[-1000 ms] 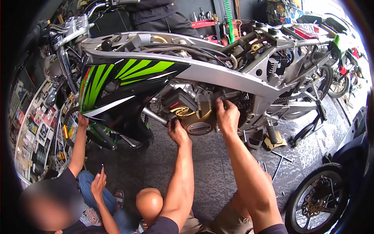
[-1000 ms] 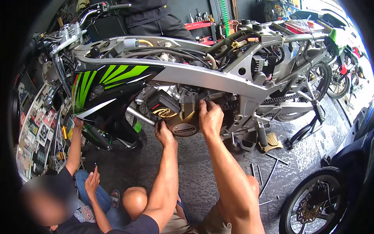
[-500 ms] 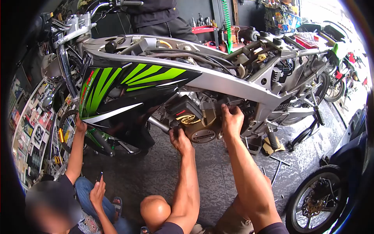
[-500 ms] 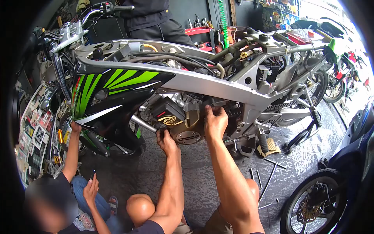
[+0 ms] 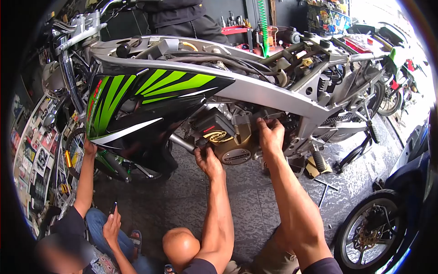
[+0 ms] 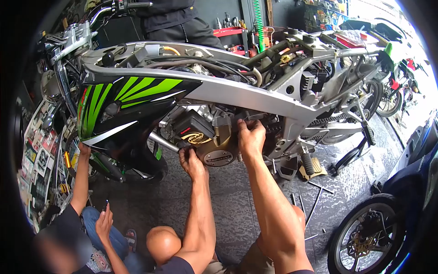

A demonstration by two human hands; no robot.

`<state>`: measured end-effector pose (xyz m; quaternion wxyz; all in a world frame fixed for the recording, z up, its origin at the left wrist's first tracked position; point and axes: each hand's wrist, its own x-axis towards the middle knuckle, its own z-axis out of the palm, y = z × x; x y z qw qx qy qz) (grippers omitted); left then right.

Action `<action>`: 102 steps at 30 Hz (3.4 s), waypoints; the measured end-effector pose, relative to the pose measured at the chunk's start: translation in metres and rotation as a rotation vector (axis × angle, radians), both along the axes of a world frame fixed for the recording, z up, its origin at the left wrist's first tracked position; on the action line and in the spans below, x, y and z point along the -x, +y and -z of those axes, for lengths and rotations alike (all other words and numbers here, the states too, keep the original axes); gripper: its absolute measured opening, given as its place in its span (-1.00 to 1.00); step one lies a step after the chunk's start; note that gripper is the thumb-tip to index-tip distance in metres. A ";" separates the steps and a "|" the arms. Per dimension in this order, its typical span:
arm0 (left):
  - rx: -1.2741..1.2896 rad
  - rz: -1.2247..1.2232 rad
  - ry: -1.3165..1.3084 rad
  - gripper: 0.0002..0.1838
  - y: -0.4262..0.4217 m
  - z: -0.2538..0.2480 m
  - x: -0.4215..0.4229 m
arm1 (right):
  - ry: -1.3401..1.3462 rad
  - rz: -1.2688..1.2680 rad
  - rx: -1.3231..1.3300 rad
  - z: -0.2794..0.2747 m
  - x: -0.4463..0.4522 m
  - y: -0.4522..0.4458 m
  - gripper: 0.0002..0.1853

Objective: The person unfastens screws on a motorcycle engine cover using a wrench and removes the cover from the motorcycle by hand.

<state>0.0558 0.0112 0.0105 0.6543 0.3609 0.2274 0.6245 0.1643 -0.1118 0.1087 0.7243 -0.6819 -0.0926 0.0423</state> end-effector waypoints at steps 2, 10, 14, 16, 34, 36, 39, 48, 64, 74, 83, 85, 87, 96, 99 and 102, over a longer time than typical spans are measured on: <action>-0.039 -0.052 0.038 -0.96 0.002 0.002 -0.002 | -0.024 0.007 -0.023 0.008 -0.002 0.003 -0.74; 0.008 0.059 -0.009 -0.90 0.005 0.003 0.005 | -0.056 0.041 0.005 0.014 -0.006 0.006 -0.71; -0.029 0.036 -0.021 -0.92 0.001 0.005 0.006 | -0.023 0.003 -0.017 0.017 -0.003 0.002 -0.70; -0.044 -0.026 0.132 -0.92 0.001 -0.007 0.003 | -0.070 0.024 -0.057 0.015 -0.001 0.002 -0.70; 0.039 0.016 0.029 -0.87 0.008 0.001 0.001 | -0.088 0.005 -0.070 0.017 -0.004 0.004 -0.72; -0.002 0.074 0.036 -0.92 0.004 -0.001 0.009 | -0.113 0.001 -0.079 0.021 0.000 0.000 -0.72; -0.001 0.047 0.020 -0.91 0.003 -0.003 0.004 | -0.085 -0.057 -0.048 0.015 -0.004 -0.002 -0.73; 0.013 0.068 0.192 -0.72 0.005 -0.007 0.010 | -0.081 -0.041 -0.115 0.020 0.001 -0.004 -0.76; -0.320 -0.045 0.647 -0.68 0.003 -0.014 0.023 | -0.153 0.001 0.058 -0.004 0.009 -0.028 -0.65; -0.186 0.001 0.420 -0.71 0.015 -0.017 0.015 | -0.116 -0.190 0.128 -0.012 0.009 -0.022 -0.50; -0.528 0.072 0.750 -0.69 0.022 -0.020 0.027 | -0.209 -0.097 0.243 -0.002 -0.003 -0.013 -0.50; -0.531 0.061 0.719 -0.68 0.022 -0.020 0.027 | -0.232 -0.053 0.239 -0.001 -0.003 -0.010 -0.51; -0.513 0.025 0.699 -0.70 0.020 -0.019 0.026 | -0.217 -0.110 0.208 -0.002 -0.003 -0.013 -0.52; -0.700 -0.099 0.660 -0.75 0.028 -0.008 0.022 | -0.159 -0.098 0.209 -0.005 0.006 -0.013 -0.53; -0.676 -0.078 0.662 -0.75 0.032 -0.011 0.022 | -0.172 -0.093 0.159 0.003 0.000 -0.007 -0.54; -0.594 0.018 0.633 -0.75 0.033 -0.005 0.026 | -0.191 -0.131 0.104 0.011 -0.008 -0.004 -0.52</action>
